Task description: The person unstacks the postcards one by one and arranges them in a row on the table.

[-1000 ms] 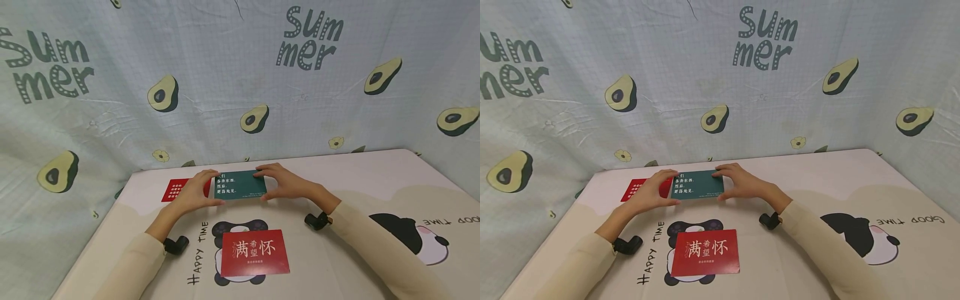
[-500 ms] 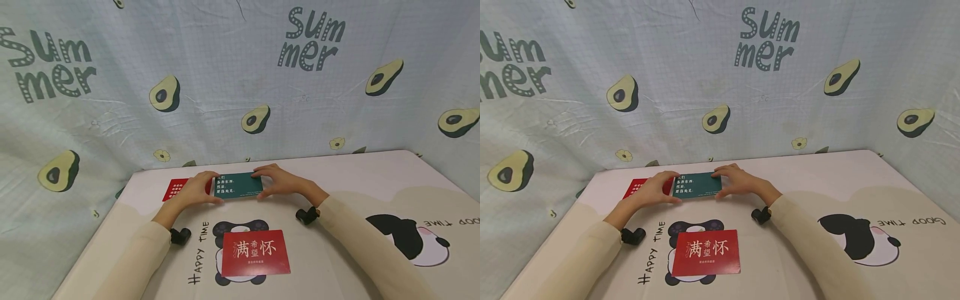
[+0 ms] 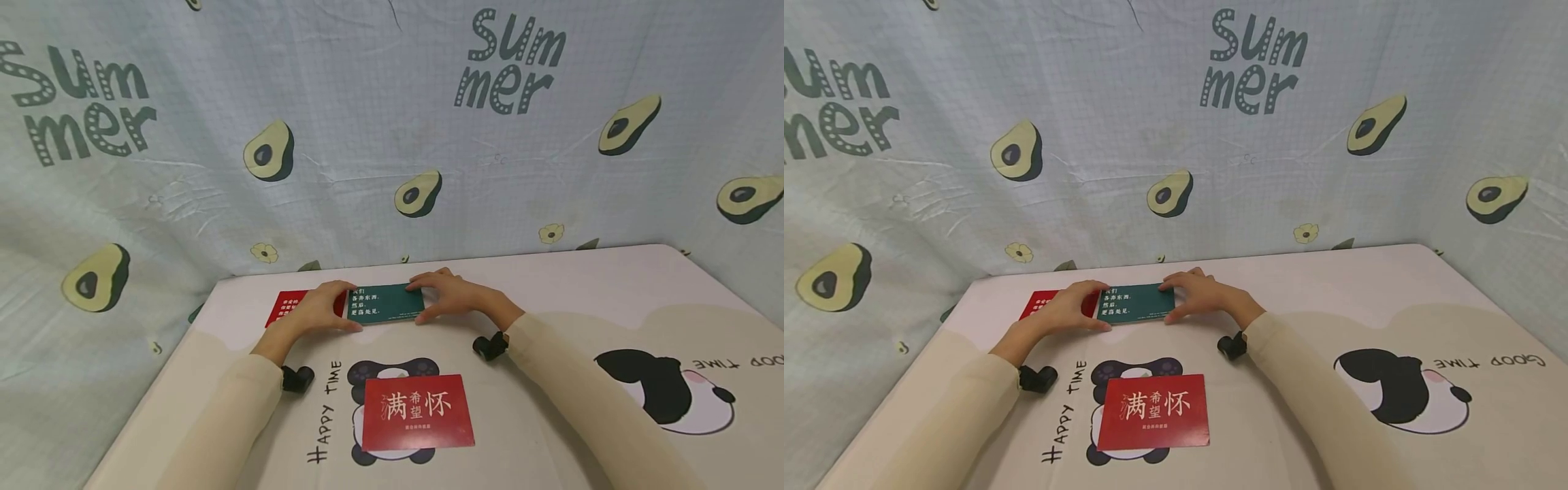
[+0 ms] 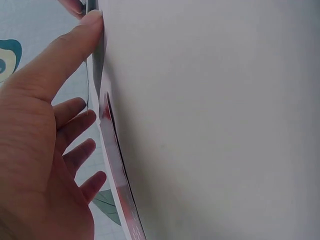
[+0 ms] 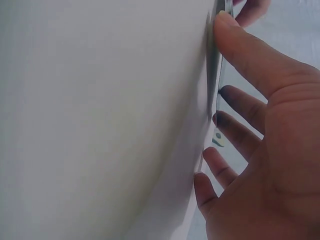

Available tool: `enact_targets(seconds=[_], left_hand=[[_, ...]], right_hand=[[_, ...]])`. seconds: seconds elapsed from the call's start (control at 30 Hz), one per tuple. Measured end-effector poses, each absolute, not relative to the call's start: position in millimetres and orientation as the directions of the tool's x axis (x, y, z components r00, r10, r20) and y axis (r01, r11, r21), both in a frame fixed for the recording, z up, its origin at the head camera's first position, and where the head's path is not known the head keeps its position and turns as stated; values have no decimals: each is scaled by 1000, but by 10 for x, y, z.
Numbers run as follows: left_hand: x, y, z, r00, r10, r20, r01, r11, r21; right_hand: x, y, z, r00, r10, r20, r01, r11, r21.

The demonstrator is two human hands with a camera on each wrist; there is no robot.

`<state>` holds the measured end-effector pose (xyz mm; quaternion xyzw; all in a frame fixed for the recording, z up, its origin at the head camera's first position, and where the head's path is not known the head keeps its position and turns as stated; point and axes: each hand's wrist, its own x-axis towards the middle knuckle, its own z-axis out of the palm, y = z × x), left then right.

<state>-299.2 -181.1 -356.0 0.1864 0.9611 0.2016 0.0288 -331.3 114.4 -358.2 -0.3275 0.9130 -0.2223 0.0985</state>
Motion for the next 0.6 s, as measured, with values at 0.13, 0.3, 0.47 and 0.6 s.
enact_targets(seconds=[0.13,0.3,0.47,0.6], left_hand=[[-2991,-1806,-3558,-931,365,6,338,856,390],[-3001,-1817,-3573,-928,374,10,351,861,367],[-3018,-1830,-3584,-926,377,-7,348,863,365],[-3021,-1829,-3585,-926,377,-24,342,863,372]], right_hand=[[-3327,1131,-3597,-768,-640,-35,-559,695,-452],[-3337,1132,-3619,-771,-635,-41,-551,698,-456],[-3328,1131,-3610,-769,-638,-44,-554,699,-453],[-3322,1118,-3598,-770,-636,-47,-555,705,-443]])
